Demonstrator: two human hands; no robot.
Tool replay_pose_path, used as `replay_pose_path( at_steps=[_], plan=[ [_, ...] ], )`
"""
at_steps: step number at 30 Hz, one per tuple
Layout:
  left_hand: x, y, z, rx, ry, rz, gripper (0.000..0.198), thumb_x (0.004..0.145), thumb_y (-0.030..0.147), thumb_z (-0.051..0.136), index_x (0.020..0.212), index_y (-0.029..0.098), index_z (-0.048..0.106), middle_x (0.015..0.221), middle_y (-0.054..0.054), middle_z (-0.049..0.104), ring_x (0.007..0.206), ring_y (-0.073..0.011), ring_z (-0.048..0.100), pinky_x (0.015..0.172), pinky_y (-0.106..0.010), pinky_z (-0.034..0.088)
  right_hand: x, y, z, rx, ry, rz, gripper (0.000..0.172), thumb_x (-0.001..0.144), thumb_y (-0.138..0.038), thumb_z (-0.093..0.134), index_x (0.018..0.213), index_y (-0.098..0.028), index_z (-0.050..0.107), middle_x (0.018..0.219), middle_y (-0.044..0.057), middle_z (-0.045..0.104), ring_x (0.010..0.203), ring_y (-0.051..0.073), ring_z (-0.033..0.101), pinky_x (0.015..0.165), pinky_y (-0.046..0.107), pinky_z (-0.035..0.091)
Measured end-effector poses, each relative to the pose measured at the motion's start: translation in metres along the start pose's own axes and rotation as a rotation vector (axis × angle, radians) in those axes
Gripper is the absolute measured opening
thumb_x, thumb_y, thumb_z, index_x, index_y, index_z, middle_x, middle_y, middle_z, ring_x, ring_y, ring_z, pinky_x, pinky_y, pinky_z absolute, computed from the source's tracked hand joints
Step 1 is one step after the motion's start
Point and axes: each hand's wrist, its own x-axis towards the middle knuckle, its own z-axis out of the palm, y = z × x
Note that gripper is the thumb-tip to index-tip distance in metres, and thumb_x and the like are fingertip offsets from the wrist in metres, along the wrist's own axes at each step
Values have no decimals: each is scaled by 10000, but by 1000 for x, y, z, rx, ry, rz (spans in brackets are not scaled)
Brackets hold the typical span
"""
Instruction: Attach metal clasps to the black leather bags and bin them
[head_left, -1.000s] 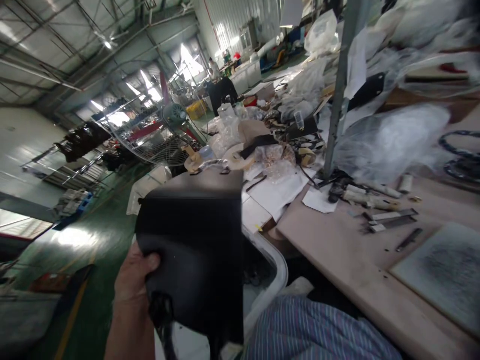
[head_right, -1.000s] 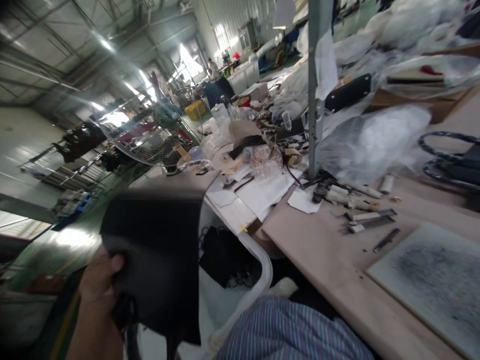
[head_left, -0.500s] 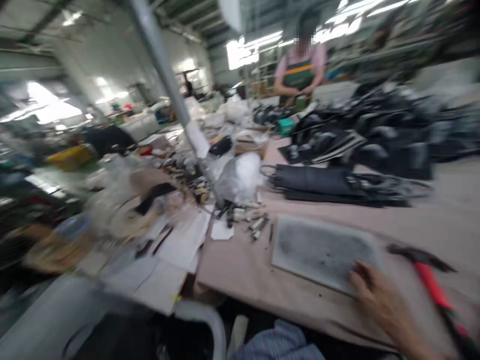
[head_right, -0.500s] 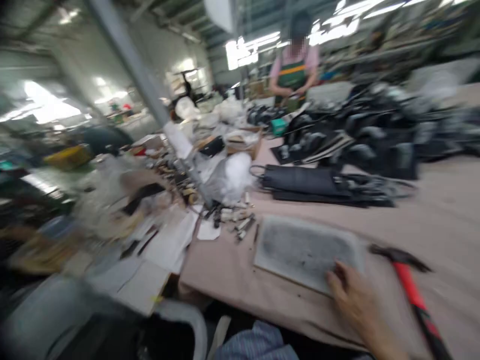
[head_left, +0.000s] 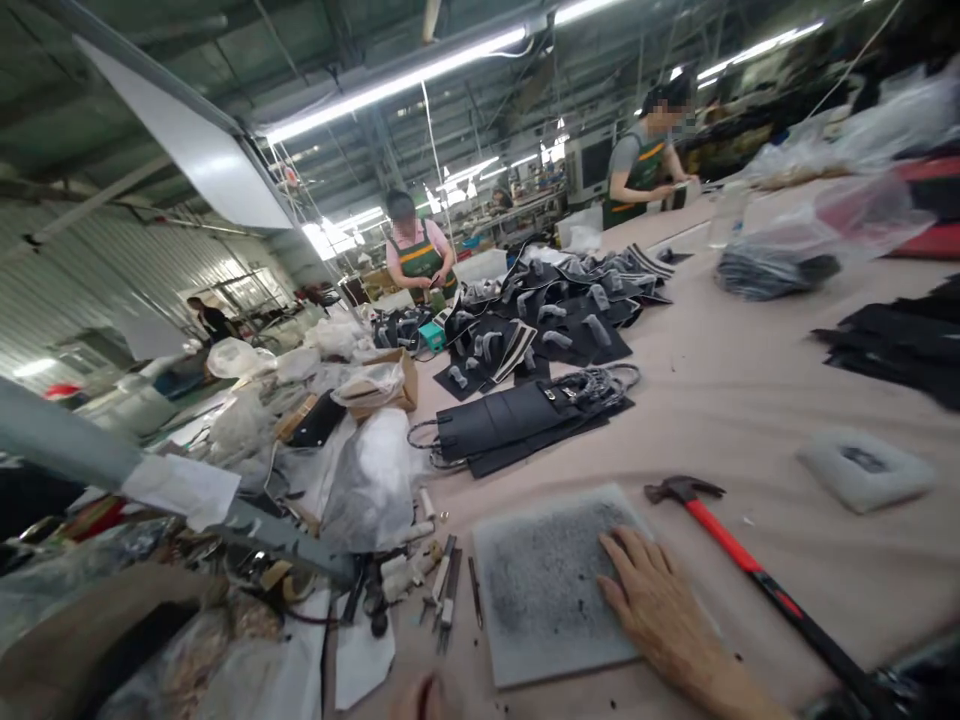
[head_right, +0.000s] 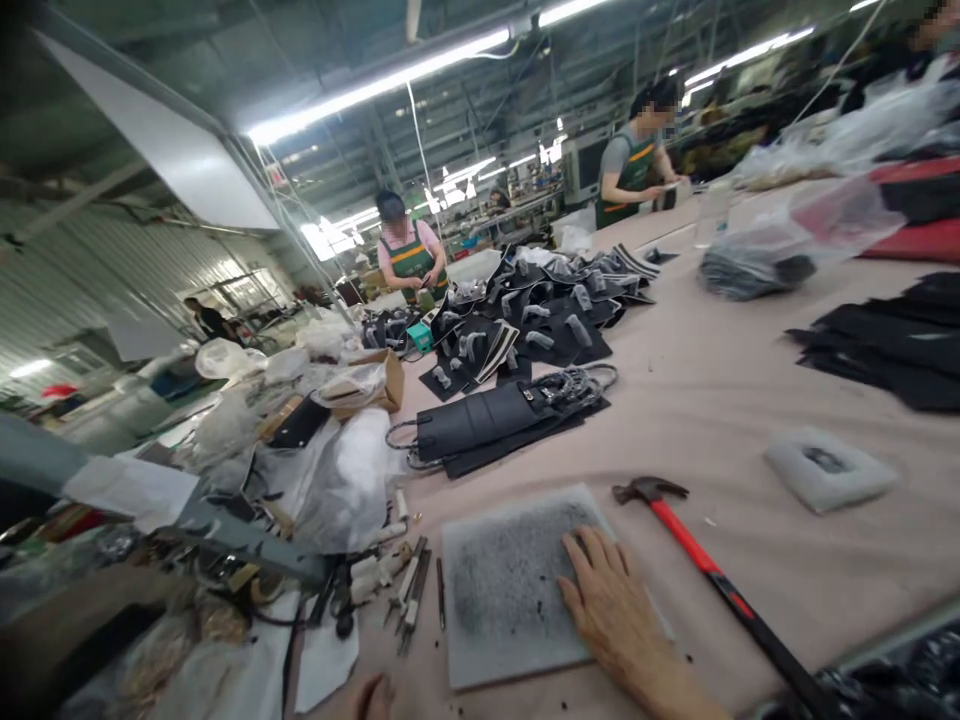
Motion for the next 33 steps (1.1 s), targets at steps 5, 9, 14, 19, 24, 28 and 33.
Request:
replay_pose_path(
  at_steps=[5, 9, 14, 19, 24, 28, 33],
  plan=[
    [136, 87, 71, 260, 11, 171, 372, 939, 316, 461, 1153, 174, 730, 1134, -122, 760, 1058, -220, 725, 938, -304, 554, -2, 2, 11, -9, 45, 7, 448, 982, -387, 433, 1348, -202, 613, 1433, 143, 578, 1306, 362, 534, 1082, 594, 415],
    [238, 141, 91, 439, 72, 209, 407, 942, 211, 495, 1311, 94, 621, 1335, -207, 653, 1258, -262, 622, 1049, -343, 467, -5, 6, 16, -37, 115, -20, 456, 948, -376, 489, 1355, -207, 608, 1435, 151, 584, 1298, 368, 548, 1060, 599, 423],
    [283, 156, 120, 626, -54, 437, 404, 868, 148, 590, 1269, 143, 641, 1398, -176, 614, 1374, -311, 506, 1221, -467, 224, -3, 11, 17, -139, 160, -56, 520, 906, -384, 550, 1401, -227, 572, 1433, 120, 598, 1288, 335, 560, 1041, 527, 447],
    [307, 158, 141, 953, -125, 388, 516, 935, 413, 559, 1339, 91, 572, 1315, -263, 636, 1289, -423, 569, 1140, -651, 273, 4, 12, 9, -219, 179, -66, 529, 881, -349, 555, 1391, -206, 581, 1419, 111, 610, 1294, 313, 549, 1060, 493, 422],
    [331, 176, 120, 1120, -300, 435, 437, 902, 380, 592, 1243, 108, 628, 1314, -229, 658, 1276, -389, 598, 1081, -530, 435, 9, 10, 1, -242, 206, -73, 506, 844, -309, 565, 1335, -199, 621, 1374, 111, 636, 1263, 305, 559, 1064, 489, 388],
    [320, 183, 105, 1136, -503, 466, 445, 755, 220, 707, 1191, 140, 661, 1075, -122, 763, 941, -272, 743, 837, -330, 567, 9, 8, -1, -235, 227, -56, 519, 830, -288, 567, 1335, -180, 616, 1377, 120, 633, 1266, 309, 553, 1079, 498, 363],
    [267, 184, 129, 1097, -515, 598, 375, 843, 290, 651, 1187, 141, 669, 1190, -143, 720, 1150, -286, 673, 988, -349, 515, 7, 5, -2, -219, 229, -35, 516, 834, -289, 568, 1336, -179, 610, 1390, 121, 625, 1286, 317, 535, 1090, 512, 344]
  ],
)
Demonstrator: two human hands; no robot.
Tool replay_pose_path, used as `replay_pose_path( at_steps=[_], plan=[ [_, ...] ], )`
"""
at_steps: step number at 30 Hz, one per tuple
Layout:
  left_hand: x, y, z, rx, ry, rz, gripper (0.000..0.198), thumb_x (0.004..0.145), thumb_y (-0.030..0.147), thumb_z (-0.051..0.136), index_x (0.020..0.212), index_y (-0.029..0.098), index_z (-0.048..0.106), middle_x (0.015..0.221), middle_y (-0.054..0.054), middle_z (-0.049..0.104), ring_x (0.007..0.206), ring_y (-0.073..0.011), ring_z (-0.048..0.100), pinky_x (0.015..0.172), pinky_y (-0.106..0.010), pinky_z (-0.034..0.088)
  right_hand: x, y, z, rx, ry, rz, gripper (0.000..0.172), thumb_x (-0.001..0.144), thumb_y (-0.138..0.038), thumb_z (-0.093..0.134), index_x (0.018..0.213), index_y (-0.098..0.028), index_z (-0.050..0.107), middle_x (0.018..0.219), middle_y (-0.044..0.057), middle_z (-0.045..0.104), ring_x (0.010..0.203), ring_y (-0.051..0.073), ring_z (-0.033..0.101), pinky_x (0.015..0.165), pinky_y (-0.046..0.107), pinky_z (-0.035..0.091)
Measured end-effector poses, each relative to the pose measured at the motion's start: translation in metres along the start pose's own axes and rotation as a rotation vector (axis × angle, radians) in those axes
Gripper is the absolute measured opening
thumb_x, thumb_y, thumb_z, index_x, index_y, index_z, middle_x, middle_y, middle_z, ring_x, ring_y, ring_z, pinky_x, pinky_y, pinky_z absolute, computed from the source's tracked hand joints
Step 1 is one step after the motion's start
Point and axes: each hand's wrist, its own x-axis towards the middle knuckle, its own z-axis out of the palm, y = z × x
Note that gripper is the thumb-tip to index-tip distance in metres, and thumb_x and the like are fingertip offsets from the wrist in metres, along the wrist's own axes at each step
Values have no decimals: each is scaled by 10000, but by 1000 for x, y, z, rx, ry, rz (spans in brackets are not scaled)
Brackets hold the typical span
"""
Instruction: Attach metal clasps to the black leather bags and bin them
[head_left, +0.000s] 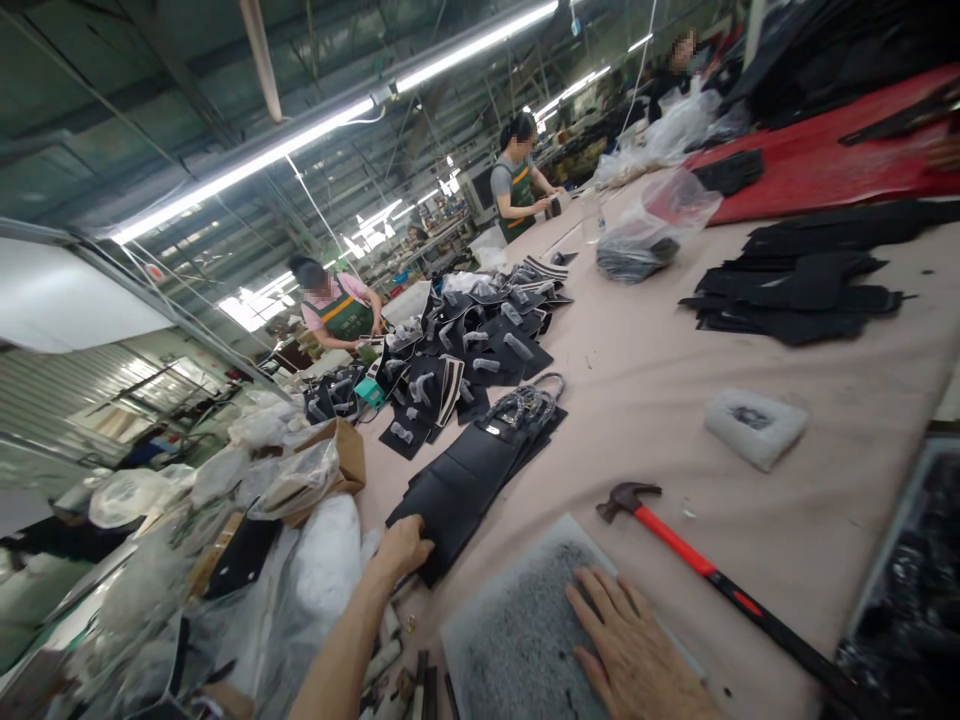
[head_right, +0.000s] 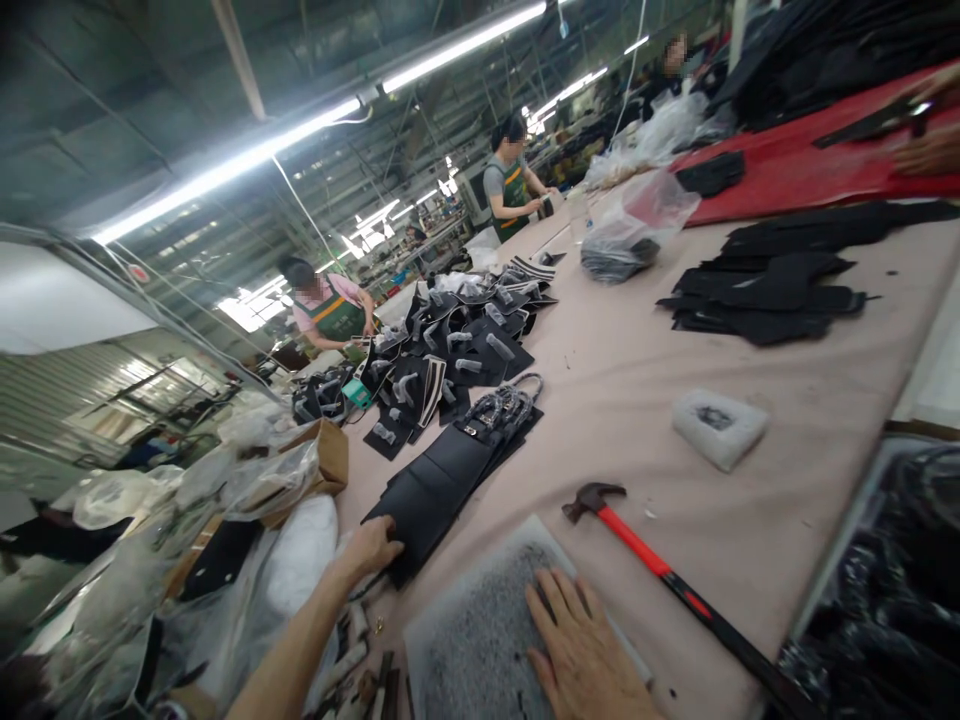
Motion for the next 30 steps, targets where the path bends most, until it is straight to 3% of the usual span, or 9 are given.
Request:
replay_pose_path(
  at_steps=[3, 6, 8, 11, 17, 22, 25, 27, 30],
  plan=[
    [5, 58, 15, -49, 202, 94, 592, 927, 474, 575, 1400, 119, 540, 1487, -196, 519, 1387, -310, 495, 1142, -403, 402, -1, -1, -1, 21, 16, 13, 502, 843, -292, 570, 1329, -176, 617, 1386, 126, 627, 1287, 315, 533, 1110, 512, 314],
    [23, 112, 26, -55, 307, 63, 739, 934, 541, 555, 1494, 77, 421, 1552, -254, 413, 1445, -376, 399, 1142, -512, 388, -2, -2, 1, 64, 47, 60, 461, 908, -401, 572, 1312, -188, 635, 1373, 119, 638, 1290, 300, 530, 1140, 496, 276],
    [36, 135, 30, 0, 332, 25, 719, 961, 517, 525, 1496, 54, 399, 1529, -287, 416, 1432, -412, 396, 1094, -541, 422, -2, -3, 5, 99, 74, 99, 492, 937, -536, 563, 1289, -205, 653, 1352, 105, 655, 1284, 289, 531, 1156, 480, 255],
    [49, 147, 29, 135, 359, 48, 621, 998, 433, 492, 1481, 53, 406, 1468, -308, 453, 1353, -430, 473, 970, -490, 512, -3, -2, 12, 123, 102, 123, 558, 929, -663, 540, 1248, -226, 677, 1305, 86, 684, 1251, 277, 545, 1167, 460, 227],
    [54, 136, -11, 304, 270, 272, 296, 1010, 215, 462, 1251, 87, 578, 1170, -204, 638, 1030, -280, 690, 857, -341, 552, -1, 0, 10, 136, 91, 144, 555, 933, -660, 533, 1249, -227, 680, 1305, 92, 685, 1252, 276, 542, 1182, 461, 193],
    [51, 111, -97, 312, 345, 177, 313, 931, 8, 395, 1136, 102, 611, 1070, -172, 692, 1037, -268, 705, 871, -334, 545, -5, -2, 5, 123, 26, 124, 478, 898, -397, 586, 1330, -197, 628, 1396, 115, 626, 1315, 311, 510, 1171, 517, 234],
    [28, 83, -142, 290, 533, 215, 337, 946, 46, 406, 1191, 145, 615, 1124, -156, 711, 1045, -281, 712, 879, -372, 561, -7, -3, 2, 185, -27, 117, 538, 848, -252, 585, 1378, -162, 590, 1446, 149, 582, 1334, 335, 509, 1138, 543, 323],
    [2, 63, -145, 248, 756, 389, 379, 940, 64, 433, 1257, 170, 612, 1224, -151, 704, 1109, -275, 702, 918, -382, 571, -4, -1, -2, 347, -70, 181, 491, 864, -224, 566, 1351, -170, 612, 1439, 148, 588, 1331, 338, 524, 1131, 558, 366],
    [-49, 43, -94, 137, 975, 668, 468, 925, 51, 431, 1345, 184, 588, 1364, -149, 656, 1283, -249, 624, 1066, -404, 530, 1, 13, -16, 785, -127, 450, 374, 915, -299, 539, 1254, -206, 667, 1320, 125, 670, 1252, 322, 599, 1106, 570, 436]
  ],
)
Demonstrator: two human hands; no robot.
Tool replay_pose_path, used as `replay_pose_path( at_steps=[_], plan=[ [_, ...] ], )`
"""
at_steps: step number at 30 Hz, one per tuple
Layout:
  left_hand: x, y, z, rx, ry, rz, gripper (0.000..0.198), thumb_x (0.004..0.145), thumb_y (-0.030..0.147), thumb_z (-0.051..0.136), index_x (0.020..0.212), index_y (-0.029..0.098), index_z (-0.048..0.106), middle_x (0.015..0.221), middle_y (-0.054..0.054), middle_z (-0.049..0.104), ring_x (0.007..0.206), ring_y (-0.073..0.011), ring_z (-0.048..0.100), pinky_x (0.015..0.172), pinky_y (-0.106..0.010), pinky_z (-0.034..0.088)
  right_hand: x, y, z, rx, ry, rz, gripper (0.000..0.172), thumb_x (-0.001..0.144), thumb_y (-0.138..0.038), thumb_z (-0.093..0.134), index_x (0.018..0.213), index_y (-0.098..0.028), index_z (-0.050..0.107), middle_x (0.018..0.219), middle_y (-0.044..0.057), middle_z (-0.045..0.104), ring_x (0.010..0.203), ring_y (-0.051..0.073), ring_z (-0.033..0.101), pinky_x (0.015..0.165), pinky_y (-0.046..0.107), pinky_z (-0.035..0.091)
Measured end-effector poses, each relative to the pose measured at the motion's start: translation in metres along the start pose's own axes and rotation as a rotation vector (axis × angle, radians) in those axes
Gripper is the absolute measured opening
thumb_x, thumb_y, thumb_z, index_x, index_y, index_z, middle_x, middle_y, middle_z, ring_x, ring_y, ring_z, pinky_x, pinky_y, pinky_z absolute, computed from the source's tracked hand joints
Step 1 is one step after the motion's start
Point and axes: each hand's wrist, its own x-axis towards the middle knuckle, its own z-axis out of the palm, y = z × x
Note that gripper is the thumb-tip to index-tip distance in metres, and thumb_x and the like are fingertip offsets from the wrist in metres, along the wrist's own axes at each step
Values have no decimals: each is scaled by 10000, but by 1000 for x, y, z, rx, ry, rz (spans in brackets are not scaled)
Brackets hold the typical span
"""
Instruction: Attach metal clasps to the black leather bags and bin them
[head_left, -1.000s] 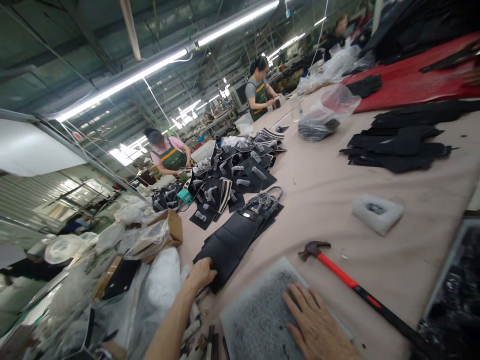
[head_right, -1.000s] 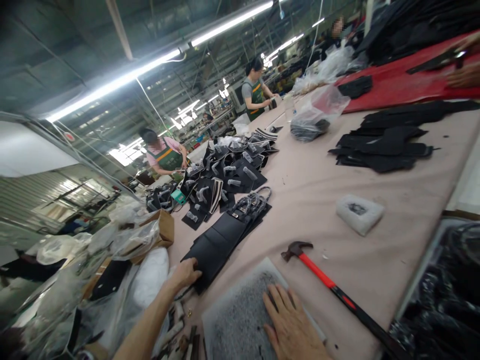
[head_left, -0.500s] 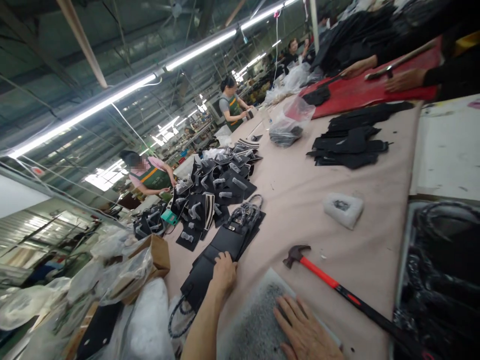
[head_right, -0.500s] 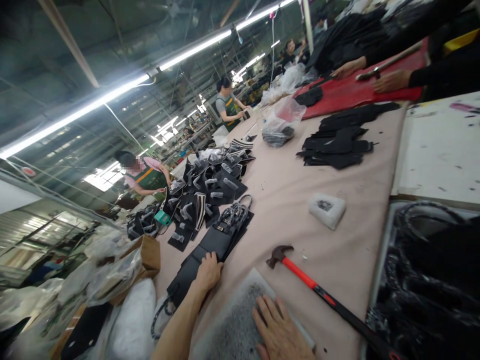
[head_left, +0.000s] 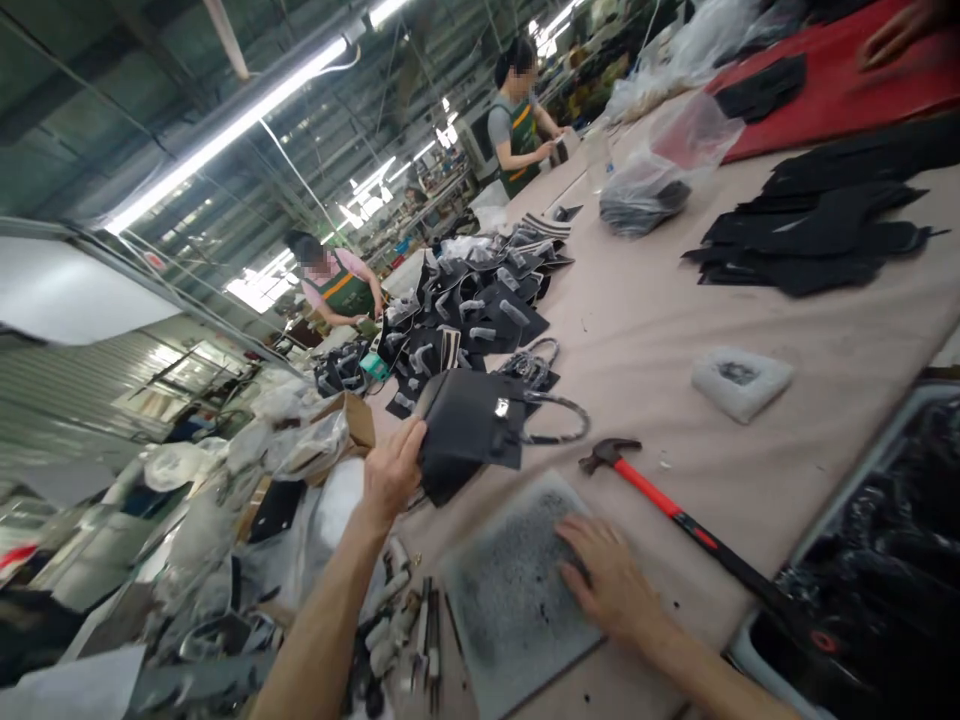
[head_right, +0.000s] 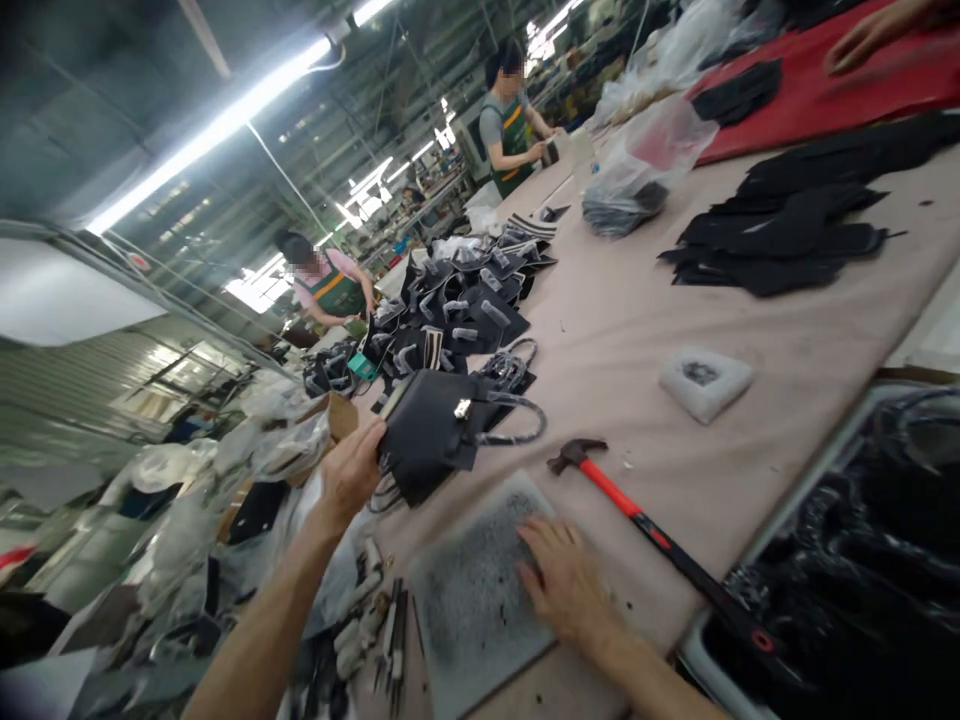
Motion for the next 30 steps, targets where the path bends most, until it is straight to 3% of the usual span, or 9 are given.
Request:
replay_pose_path(
  at_steps=[2, 5, 8, 12, 16, 19, 23, 26, 30],
  plan=[
    [-61, 39, 8, -91, -29, -8, 522, 906, 31, 412, 1371, 196, 584, 1381, -134, 652, 1350, -237, 575, 1152, -441, 472, 3, 4, -21, 380, 29, 270, 383, 951, -431, 508, 1213, -207, 675, 1217, 128, 714, 1135, 309, 674, 1023, 541, 524],
    [-143, 107, 33, -136, -385, -329, 654, 832, -26, 399, 1427, 195, 561, 1475, -131, 581, 1420, -264, 503, 1232, -503, 374, 1, 17, -56, 791, 55, 581, 523, 974, -601, 412, 1183, -198, 672, 1174, 147, 727, 1014, 303, 728, 905, 497, 592],
    [-188, 159, 49, -183, -567, -683, 742, 807, -66, 372, 1503, 166, 481, 1580, -138, 459, 1464, -257, 444, 1237, -442, 381, -13, 24, -76, 627, -66, 631, 524, 896, -639, 550, 1146, -202, 697, 1165, 143, 733, 1030, 313, 720, 866, 459, 598],
    [-198, 175, 48, -294, -481, -838, 612, 898, -10, 349, 1453, 175, 529, 1529, -107, 516, 1417, -212, 487, 1215, -365, 408, -49, 4, -65, 237, -253, 468, 504, 835, -572, 633, 1158, -189, 692, 1108, 133, 738, 947, 292, 714, 820, 433, 598],
    [-189, 168, 47, -333, -393, -857, 536, 932, 22, 336, 1396, 144, 575, 1436, -117, 590, 1345, -218, 535, 1203, -362, 405, -74, -27, -33, 9, -199, 231, 388, 868, -369, 581, 1199, -176, 646, 1086, 131, 690, 922, 272, 690, 848, 447, 589],
    [-181, 167, 54, -338, -361, -886, 565, 900, -4, 349, 1402, 136, 569, 1429, -117, 590, 1319, -216, 551, 1171, -334, 426, -65, -39, -17, -83, -128, 69, 369, 870, -186, 441, 1182, -165, 636, 1100, 138, 670, 1004, 265, 674, 898, 436, 573],
    [-176, 172, 56, -305, -379, -916, 561, 881, -6, 382, 1392, 119, 576, 1435, -137, 578, 1355, -247, 519, 1198, -378, 389, -43, -41, -13, -132, -186, 21, 358, 865, -148, 444, 1167, -155, 637, 1050, 115, 698, 913, 237, 682, 862, 407, 572],
    [-180, 185, 46, -320, -342, -970, 539, 883, -4, 392, 1368, 119, 595, 1466, -153, 552, 1393, -256, 485, 1215, -411, 374, -44, -37, -21, -213, -206, -65, 337, 870, -192, 519, 1181, -175, 648, 1173, 120, 682, 1042, 270, 650, 933, 444, 540],
    [-196, 217, 23, -487, -177, -953, 383, 974, 126, 439, 1303, 140, 635, 1423, -134, 598, 1363, -232, 526, 1210, -399, 402, -50, -23, -27, -312, -228, -169, 294, 898, -256, 576, 1166, -215, 689, 1299, 88, 657, 1165, 311, 579, 1009, 515, 461]
  ],
)
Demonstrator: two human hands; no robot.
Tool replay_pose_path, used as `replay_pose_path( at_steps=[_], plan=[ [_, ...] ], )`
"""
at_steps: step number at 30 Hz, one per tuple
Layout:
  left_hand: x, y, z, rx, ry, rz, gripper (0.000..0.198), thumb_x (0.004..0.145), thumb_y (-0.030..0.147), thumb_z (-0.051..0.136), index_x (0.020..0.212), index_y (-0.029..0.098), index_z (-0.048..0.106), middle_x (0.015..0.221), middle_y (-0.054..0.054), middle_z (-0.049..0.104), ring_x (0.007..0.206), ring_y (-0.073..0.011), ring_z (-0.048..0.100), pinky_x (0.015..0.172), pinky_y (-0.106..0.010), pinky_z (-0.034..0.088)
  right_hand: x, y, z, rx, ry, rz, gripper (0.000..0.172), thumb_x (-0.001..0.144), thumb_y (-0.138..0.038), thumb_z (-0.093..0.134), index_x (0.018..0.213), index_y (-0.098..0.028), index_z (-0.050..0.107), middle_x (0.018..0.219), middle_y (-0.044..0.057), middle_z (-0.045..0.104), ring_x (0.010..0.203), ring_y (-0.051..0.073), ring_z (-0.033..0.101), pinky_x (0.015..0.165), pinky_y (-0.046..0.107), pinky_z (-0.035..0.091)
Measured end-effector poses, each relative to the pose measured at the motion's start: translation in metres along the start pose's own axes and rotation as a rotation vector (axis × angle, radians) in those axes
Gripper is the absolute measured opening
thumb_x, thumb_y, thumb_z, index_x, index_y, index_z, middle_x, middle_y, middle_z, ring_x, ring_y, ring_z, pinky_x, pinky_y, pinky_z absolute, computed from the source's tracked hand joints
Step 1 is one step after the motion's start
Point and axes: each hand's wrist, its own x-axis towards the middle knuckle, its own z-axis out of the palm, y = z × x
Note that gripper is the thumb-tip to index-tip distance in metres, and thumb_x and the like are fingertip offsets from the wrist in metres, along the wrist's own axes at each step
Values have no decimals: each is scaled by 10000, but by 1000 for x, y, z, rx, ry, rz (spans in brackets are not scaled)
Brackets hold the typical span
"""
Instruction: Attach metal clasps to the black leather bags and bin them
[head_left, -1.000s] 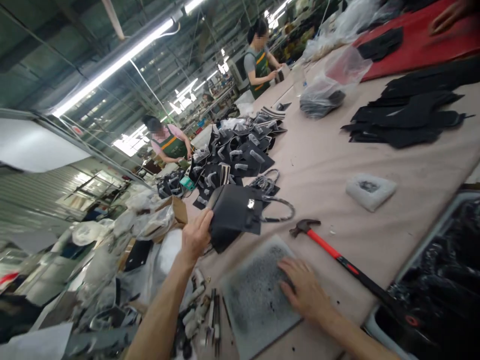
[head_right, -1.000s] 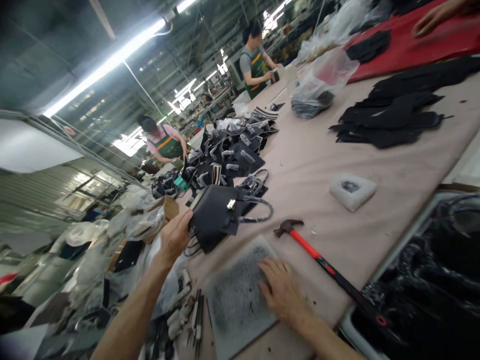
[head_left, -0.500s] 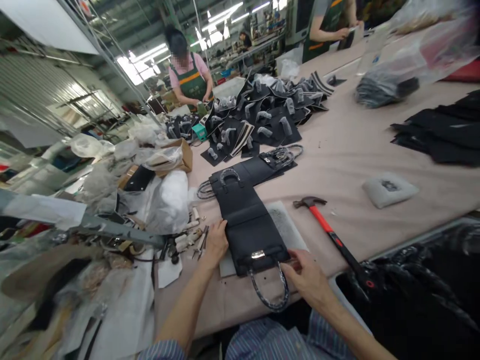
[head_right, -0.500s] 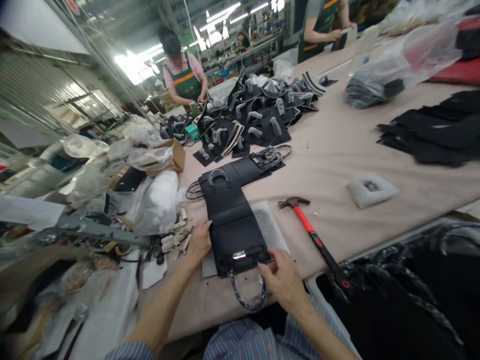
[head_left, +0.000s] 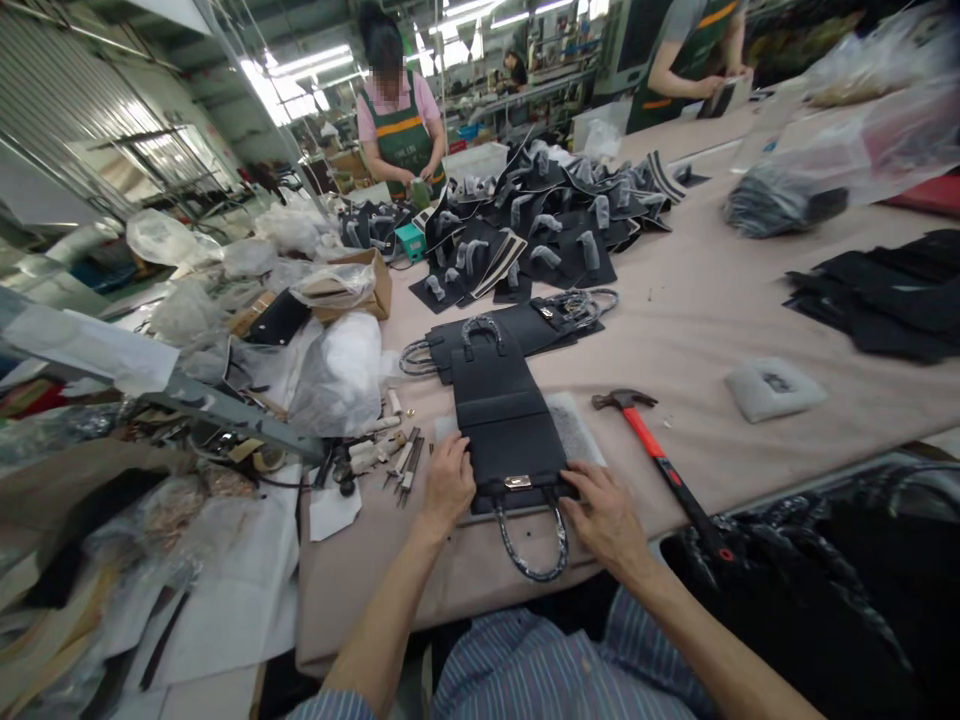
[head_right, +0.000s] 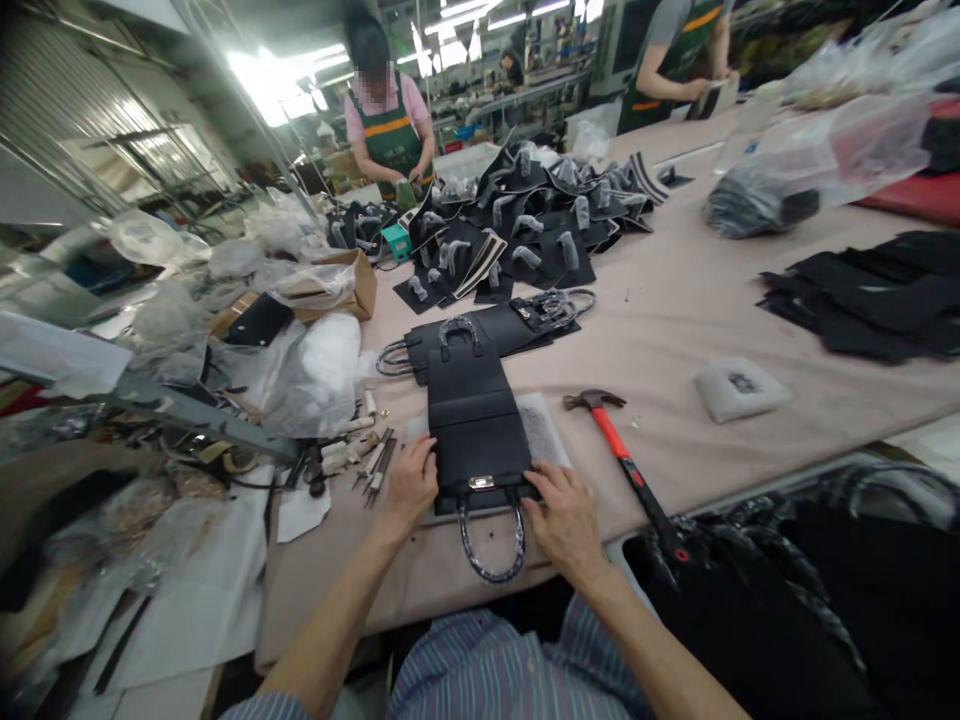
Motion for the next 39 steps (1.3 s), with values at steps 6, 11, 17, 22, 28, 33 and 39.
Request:
replay_pose_path(
  at_steps=[6, 11, 17, 22, 28, 33, 39],
  plan=[
    [-42, 10, 5, -204, -133, 170, 326, 932, 210, 617, 1256, 208, 656, 1444, -89, 609, 1435, -254, 476, 1278, -542, 273, 19, 16, 6, 3, -32, -71, 317, 910, -295, 571, 1193, -215, 689, 1304, 97, 662, 1183, 305, 581, 1025, 526, 432],
    [-46, 12, 17, -244, -12, 119, 306, 940, 103, 543, 1201, 202, 668, 1381, -89, 655, 1393, -225, 527, 1250, -540, 340, 19, 27, 13, -12, -29, -164, 361, 946, -399, 551, 1226, -202, 667, 1298, 113, 656, 1153, 316, 595, 1007, 514, 459],
    [-50, 2, 12, -292, 69, 64, 294, 928, 123, 563, 1190, 200, 675, 1299, -83, 695, 1296, -217, 601, 1176, -447, 462, 16, 37, 22, -49, -21, -221, 400, 960, -447, 512, 1223, -180, 652, 1293, 131, 645, 1139, 337, 598, 962, 512, 477],
    [-40, -42, -29, 6, 188, -328, 221, 949, 138, 522, 1056, 183, 709, 1094, -112, 719, 1079, -247, 664, 1001, -399, 543, 17, 38, 23, -70, -22, -228, 410, 966, -441, 495, 1241, -178, 646, 1306, 132, 634, 1145, 341, 596, 960, 514, 474],
    [-8, -84, -64, 242, -104, -449, 183, 928, 234, 601, 1019, 166, 744, 1110, -122, 715, 1093, -269, 659, 978, -368, 524, 17, 32, 21, -109, -29, -225, 426, 972, -428, 475, 1274, -172, 635, 1309, 136, 626, 1140, 348, 585, 967, 525, 465],
    [15, -92, -74, 343, -290, -544, 212, 889, 280, 620, 1022, 175, 749, 1115, -139, 740, 1095, -297, 683, 926, -374, 538, 16, 27, 18, -115, -34, -222, 419, 984, -418, 462, 1283, -174, 626, 1326, 137, 616, 1158, 345, 575, 980, 521, 460],
    [32, -93, -75, 364, -376, -507, 242, 783, 143, 634, 1011, 142, 715, 1126, -196, 736, 1130, -328, 682, 933, -383, 524, 16, 26, 18, -133, -44, -218, 419, 982, -383, 465, 1303, -155, 609, 1332, 142, 606, 1144, 344, 559, 980, 520, 452]
  ],
)
